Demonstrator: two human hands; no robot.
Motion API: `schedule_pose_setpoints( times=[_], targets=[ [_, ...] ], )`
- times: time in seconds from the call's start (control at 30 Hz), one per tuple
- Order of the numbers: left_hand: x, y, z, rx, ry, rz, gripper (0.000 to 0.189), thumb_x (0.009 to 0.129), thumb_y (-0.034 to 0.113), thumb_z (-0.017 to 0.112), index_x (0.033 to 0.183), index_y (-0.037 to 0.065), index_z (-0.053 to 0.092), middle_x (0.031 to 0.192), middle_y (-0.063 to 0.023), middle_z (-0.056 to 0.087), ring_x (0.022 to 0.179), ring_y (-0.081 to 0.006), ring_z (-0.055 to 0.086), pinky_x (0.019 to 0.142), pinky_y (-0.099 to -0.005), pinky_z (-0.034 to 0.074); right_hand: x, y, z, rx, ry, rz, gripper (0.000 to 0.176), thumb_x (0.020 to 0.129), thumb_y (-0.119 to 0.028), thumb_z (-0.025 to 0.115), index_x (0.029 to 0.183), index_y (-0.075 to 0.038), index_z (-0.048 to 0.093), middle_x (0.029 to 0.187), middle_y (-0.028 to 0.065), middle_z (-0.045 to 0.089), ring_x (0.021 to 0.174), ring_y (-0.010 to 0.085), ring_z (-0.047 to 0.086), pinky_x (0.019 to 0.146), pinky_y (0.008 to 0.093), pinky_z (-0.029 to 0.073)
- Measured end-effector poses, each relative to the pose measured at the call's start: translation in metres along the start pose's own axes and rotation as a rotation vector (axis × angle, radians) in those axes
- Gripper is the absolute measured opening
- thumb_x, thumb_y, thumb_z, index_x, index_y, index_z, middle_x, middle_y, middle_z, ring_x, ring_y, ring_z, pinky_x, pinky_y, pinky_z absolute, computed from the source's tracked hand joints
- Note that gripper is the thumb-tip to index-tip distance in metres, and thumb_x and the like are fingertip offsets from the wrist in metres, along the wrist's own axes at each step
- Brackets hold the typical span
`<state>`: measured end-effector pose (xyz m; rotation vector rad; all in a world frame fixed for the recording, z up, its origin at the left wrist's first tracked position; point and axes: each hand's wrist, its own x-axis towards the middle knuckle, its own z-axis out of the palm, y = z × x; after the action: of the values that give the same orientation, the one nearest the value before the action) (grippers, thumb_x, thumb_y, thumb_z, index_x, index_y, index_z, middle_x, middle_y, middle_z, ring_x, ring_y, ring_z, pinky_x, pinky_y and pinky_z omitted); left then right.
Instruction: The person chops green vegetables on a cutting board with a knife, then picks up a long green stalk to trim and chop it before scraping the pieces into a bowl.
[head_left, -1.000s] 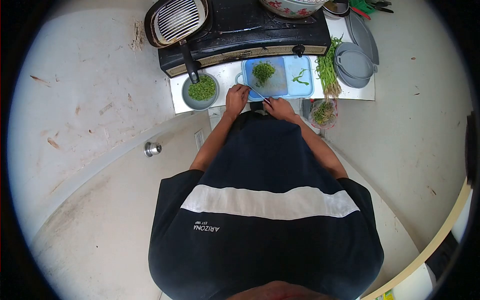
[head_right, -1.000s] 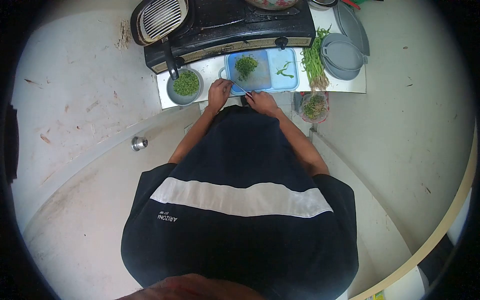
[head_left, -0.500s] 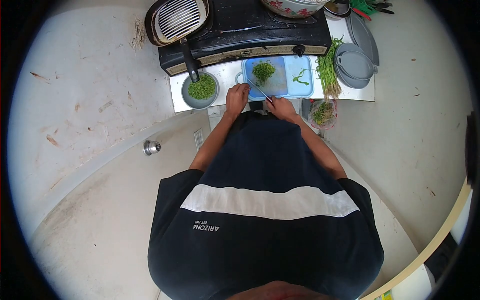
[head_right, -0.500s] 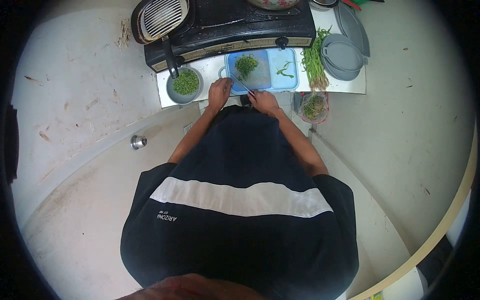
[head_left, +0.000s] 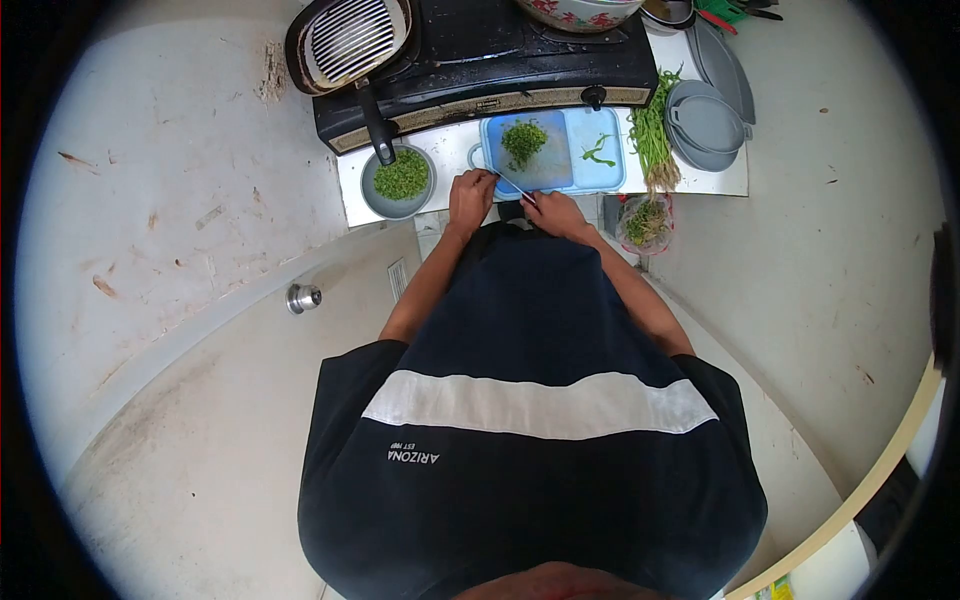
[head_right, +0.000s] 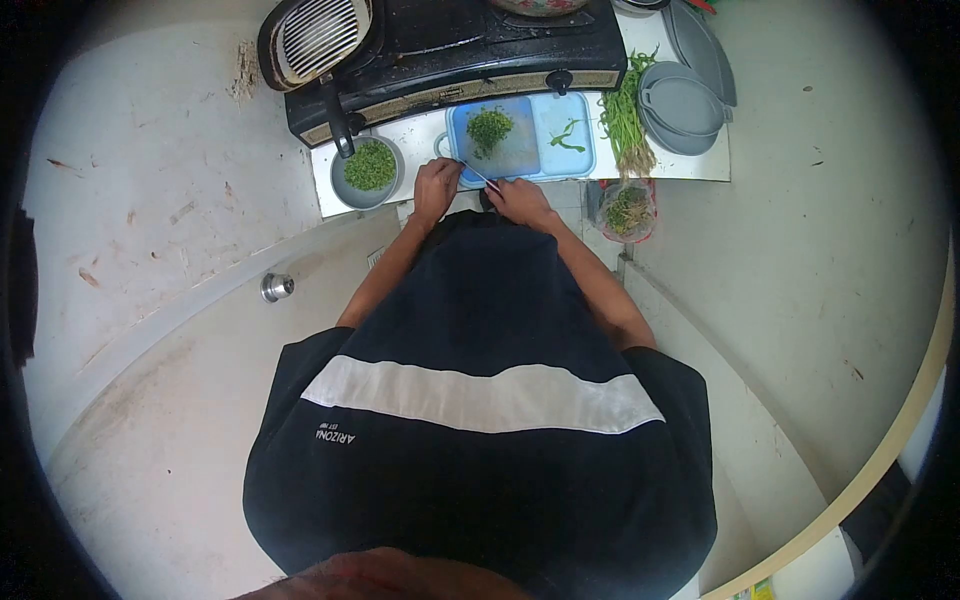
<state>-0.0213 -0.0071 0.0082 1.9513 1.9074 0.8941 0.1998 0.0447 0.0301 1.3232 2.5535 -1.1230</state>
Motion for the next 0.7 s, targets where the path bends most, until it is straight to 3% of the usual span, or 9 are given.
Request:
schedule_pose_setpoints(
  times=[0.5, 0.7],
  targets=[
    [0.000, 0.000, 0.002, -0.102, 0.040, -0.045, 0.011, 0.088, 0.008, 0.071, 0.097, 0.007, 0.078, 0.090, -0.0105, 0.074, 0.085, -0.0305, 0.068, 0.078, -0.0431, 0.051, -0.006, 0.006, -0.002, -0.038, -0.023, 0.124, 0.045, 0.102, -0.044, 0.054, 0.104, -0.001, 0.068, 0.081, 0.0301, 0.070, 0.080, 0.0499, 0.069, 0.077, 0.0586, 0.055],
    [0.001, 0.002, 0.000, -0.183, -0.057, -0.224, 0.013, 0.090, 0.010, 0.071, 0.099, 0.004, 0.077, 0.094, -0.0124, 0.075, 0.084, -0.0308, 0.067, 0.080, -0.0424, 0.053, -0.008, -0.001, -0.008, -0.018, -0.038, 0.113, 0.049, 0.104, -0.045, 0.052, 0.105, 0.001, 0.070, 0.083, 0.0292, 0.071, 0.081, 0.0482, 0.071, 0.079, 0.0568, 0.057]
  ],
)
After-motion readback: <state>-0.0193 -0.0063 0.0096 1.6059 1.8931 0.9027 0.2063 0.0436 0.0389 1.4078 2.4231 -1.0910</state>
